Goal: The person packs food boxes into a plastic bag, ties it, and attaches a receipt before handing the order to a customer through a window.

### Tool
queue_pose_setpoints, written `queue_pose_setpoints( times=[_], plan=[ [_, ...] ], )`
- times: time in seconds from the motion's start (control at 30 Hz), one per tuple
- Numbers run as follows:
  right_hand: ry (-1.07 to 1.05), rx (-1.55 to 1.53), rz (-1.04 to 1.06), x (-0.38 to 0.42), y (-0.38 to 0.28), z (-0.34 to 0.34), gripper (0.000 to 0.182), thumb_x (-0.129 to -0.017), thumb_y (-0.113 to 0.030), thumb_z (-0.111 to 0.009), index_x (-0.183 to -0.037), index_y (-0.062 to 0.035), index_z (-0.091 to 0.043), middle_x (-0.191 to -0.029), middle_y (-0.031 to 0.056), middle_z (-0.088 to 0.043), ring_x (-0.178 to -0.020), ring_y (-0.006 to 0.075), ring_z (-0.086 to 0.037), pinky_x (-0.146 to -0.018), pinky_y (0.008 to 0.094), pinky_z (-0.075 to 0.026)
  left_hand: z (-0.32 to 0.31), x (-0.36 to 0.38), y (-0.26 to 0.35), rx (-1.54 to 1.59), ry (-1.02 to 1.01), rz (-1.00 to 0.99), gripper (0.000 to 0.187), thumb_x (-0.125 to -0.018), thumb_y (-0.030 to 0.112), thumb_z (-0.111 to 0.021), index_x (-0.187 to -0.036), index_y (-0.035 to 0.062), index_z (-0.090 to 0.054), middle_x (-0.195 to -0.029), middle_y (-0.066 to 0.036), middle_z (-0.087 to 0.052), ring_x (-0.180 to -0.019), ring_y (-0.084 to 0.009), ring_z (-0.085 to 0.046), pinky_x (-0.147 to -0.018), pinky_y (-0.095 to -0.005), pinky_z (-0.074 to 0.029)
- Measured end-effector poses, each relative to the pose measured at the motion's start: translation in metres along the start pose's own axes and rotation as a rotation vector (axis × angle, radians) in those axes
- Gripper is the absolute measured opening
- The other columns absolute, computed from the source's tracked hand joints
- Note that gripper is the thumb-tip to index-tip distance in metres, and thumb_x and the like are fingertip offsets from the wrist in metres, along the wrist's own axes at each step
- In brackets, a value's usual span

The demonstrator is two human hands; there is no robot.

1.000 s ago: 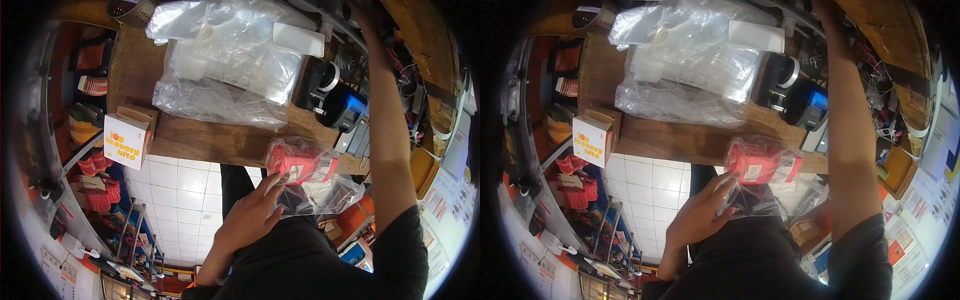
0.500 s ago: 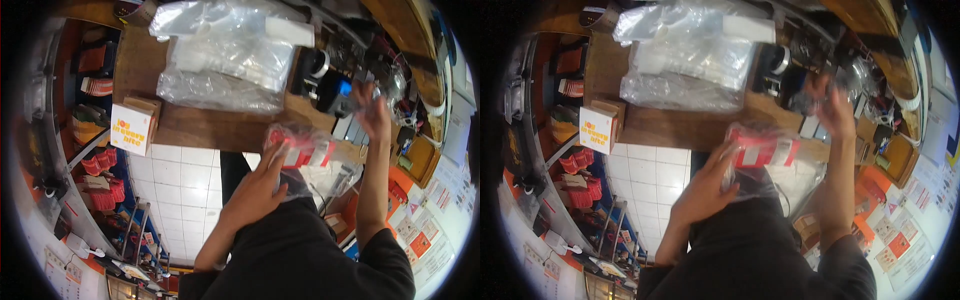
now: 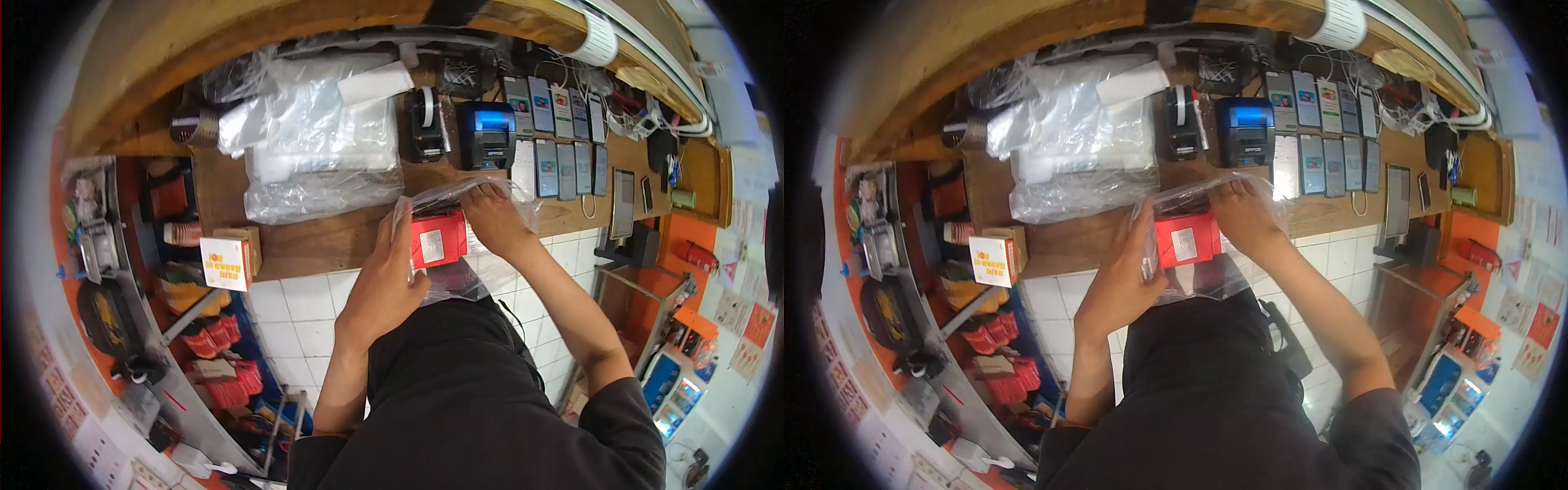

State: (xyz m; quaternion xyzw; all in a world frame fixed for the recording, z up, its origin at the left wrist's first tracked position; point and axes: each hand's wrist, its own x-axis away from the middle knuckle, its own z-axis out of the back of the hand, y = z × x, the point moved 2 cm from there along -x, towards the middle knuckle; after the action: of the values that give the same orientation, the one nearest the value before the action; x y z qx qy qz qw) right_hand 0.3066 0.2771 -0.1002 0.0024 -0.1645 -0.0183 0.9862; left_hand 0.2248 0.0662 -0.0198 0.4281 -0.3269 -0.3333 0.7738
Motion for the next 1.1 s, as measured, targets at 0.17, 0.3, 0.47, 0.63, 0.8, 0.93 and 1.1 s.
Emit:
queue_pose_setpoints(
  times=[0.17, 0.3, 0.47, 0.63, 0.8, 0.93, 1.1],
  plan=[
    [-0.373, -0.113, -0.187, 0.011, 0.019, 0.008, 0.020, -0.086, -0.012, -0.052, -0.100, -0.0035, -0.063, -0.106, 0.0194, -0.064, -0.109, 0.0248, -0.061, -0.094, 0.0404, -0.048, 0.012, 0.002, 0.018, -0.200, -0.049, 0.047, 0.083, -0.077, 0.001, -0.061, -0.149, 0.0044, -0.021, -0.137, -0.027, -0.036, -0.119, -0.0480, -0.047, -0.098, -0.0492, -0.043],
    [0.183, 0.051, 0.149, 0.040, 0.007, 0.004, 0.023, -0.085, -0.012, -0.051, -0.097, -0.0021, -0.068, -0.091, 0.0130, -0.069, -0.099, 0.0306, -0.065, -0.095, 0.0428, -0.046, 0.016, 0.006, 0.019, -0.294, -0.034, 0.241, 0.063, -0.079, 0.001, -0.058, -0.139, 0.0069, -0.039, -0.129, -0.026, -0.046, -0.120, -0.0435, -0.047, -0.102, -0.0476, -0.039],
    [-0.439, 0.199, 0.169, 0.093, 0.003, 0.117, 0.024, -0.086, -0.024, -0.054, -0.090, -0.0065, -0.071, -0.086, 0.0082, -0.069, -0.081, 0.0251, -0.064, -0.085, 0.0387, -0.045, 0.044, 0.010, 0.055, -0.415, -0.106, 0.263, 0.036, -0.079, 0.002, -0.058, -0.115, 0.0037, -0.061, -0.104, -0.018, -0.062, -0.106, -0.0373, -0.058, -0.093, -0.0431, -0.046],
    [-0.296, 0.100, 0.507, 0.106, 0.014, 0.155, 0.020, -0.082, -0.018, -0.064, -0.098, -0.0087, -0.069, -0.099, 0.0070, -0.067, -0.092, 0.0215, -0.063, -0.084, 0.0367, -0.045, 0.040, 0.015, 0.064, -0.067, -0.197, -0.172, 0.033, -0.076, -0.001, -0.066, -0.110, -0.0002, -0.063, -0.108, -0.019, -0.064, -0.096, -0.0340, -0.064, -0.083, -0.0380, -0.050],
    [0.178, -0.865, 0.038, 0.141, 0.108, 0.086, 0.059, -0.070, 0.000, -0.071, -0.125, -0.0050, -0.053, -0.135, 0.0152, -0.050, -0.129, 0.0349, -0.043, -0.109, 0.0420, -0.033, 0.030, 0.024, -0.021, -0.166, 0.054, -0.059, 0.105, -0.061, 0.010, -0.085, -0.146, 0.0044, -0.023, -0.148, -0.021, -0.032, -0.131, -0.0363, -0.040, -0.106, -0.0409, -0.037],
    [0.209, -0.964, 0.067, 0.106, 0.061, -0.032, 0.119, -0.060, -0.029, -0.089, -0.153, -0.0095, -0.017, -0.159, 0.0150, -0.012, -0.148, 0.0323, -0.002, -0.119, 0.0450, -0.011, -0.061, -0.011, -0.092, 0.333, 0.125, -0.218, 0.128, -0.056, 0.027, -0.092, -0.152, 0.0048, -0.010, -0.154, -0.022, -0.023, -0.144, -0.0374, -0.020, -0.117, -0.0442, -0.023],
    [0.488, -0.806, -0.028, 0.040, -0.020, -0.081, 0.079, -0.068, -0.035, -0.079, -0.134, -0.0052, -0.048, -0.127, 0.0177, -0.055, -0.122, 0.0396, -0.042, -0.107, 0.0482, -0.029, -0.108, -0.053, -0.079, -0.212, 0.212, -0.374, 0.032, -0.076, 0.020, -0.072, -0.103, 0.0031, -0.066, -0.104, -0.013, -0.065, -0.116, -0.0363, -0.052, -0.106, -0.0442, -0.037]
  ],
)
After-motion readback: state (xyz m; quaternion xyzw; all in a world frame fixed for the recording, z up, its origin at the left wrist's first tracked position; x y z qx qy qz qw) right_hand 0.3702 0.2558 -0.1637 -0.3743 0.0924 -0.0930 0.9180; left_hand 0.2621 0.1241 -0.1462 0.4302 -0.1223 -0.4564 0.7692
